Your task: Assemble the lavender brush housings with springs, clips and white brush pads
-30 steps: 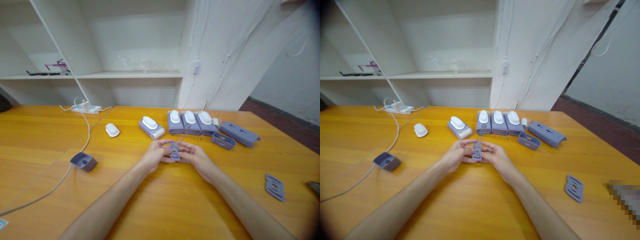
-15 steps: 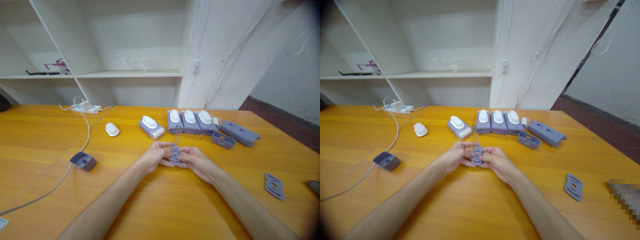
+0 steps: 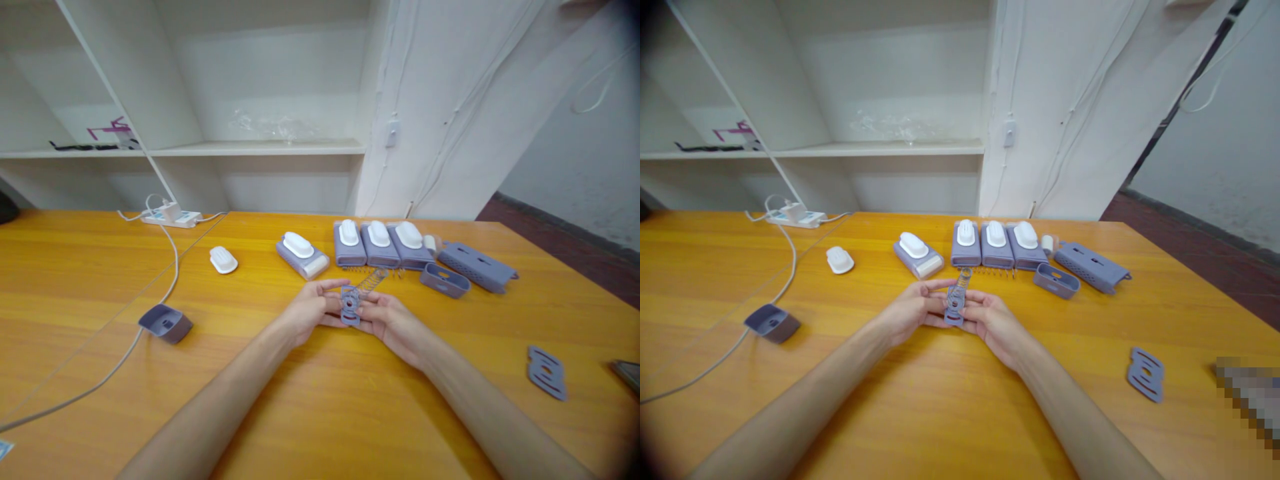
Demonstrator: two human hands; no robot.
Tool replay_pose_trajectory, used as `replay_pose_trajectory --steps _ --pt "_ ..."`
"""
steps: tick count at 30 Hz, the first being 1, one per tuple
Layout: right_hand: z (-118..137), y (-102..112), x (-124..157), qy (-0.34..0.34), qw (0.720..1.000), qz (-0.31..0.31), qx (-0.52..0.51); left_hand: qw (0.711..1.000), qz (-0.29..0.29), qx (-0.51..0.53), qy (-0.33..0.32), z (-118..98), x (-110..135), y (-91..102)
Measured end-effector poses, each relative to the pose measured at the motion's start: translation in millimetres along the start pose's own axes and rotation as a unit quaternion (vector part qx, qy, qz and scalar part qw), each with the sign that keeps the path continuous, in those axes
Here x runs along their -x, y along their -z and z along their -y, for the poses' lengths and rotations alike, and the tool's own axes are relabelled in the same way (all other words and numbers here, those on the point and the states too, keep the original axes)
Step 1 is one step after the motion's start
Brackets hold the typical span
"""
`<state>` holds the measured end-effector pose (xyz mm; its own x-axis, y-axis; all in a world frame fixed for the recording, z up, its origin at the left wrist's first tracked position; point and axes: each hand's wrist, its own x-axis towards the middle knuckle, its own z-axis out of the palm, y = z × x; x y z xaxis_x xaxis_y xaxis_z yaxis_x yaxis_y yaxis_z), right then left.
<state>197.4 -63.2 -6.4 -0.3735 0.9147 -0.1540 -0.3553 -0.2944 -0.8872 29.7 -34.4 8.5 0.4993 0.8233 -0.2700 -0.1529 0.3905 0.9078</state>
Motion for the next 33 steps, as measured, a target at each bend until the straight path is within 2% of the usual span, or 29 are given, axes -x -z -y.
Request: replay_pose_trajectory --steps 4,11,14,17,19,23,33 --pt "2.0 -0.1 0.7 0.006 1.000 0.008 0.013 1.000 0.014 0.016 -0.002 -0.9 1.1 1.0" --pt "1.3 1.9 0.7 0.019 1.000 0.020 -0.002 1.000 0.000 0.023 0.001 -2.1 1.5 0.3" --pt "-1.8 1.4 -0.6 0.074 0.997 -0.024 0.026 1.000 -0.005 0.029 -0.001 -0.5 0.2 2.0" --pt "-5.9 -0.7 -3.0 0.149 0.981 -0.067 0.101 0.999 -0.020 0.035 0.006 1.3 -1.1 3.6" --pt "-8.9 -2.5 -4.9 0.175 0.970 -0.087 0.145 0.999 -0.027 0.041 0.007 2.2 -1.7 4.4" --pt "-15.3 -3.5 -8.3 0.191 0.958 -0.122 0.176 0.998 -0.031 0.050 -0.007 3.1 -2.4 4.8" --pt "-17.6 2.9 -11.6 0.235 0.929 -0.153 0.243 0.999 -0.032 0.032 -0.004 2.1 -1.7 3.9"
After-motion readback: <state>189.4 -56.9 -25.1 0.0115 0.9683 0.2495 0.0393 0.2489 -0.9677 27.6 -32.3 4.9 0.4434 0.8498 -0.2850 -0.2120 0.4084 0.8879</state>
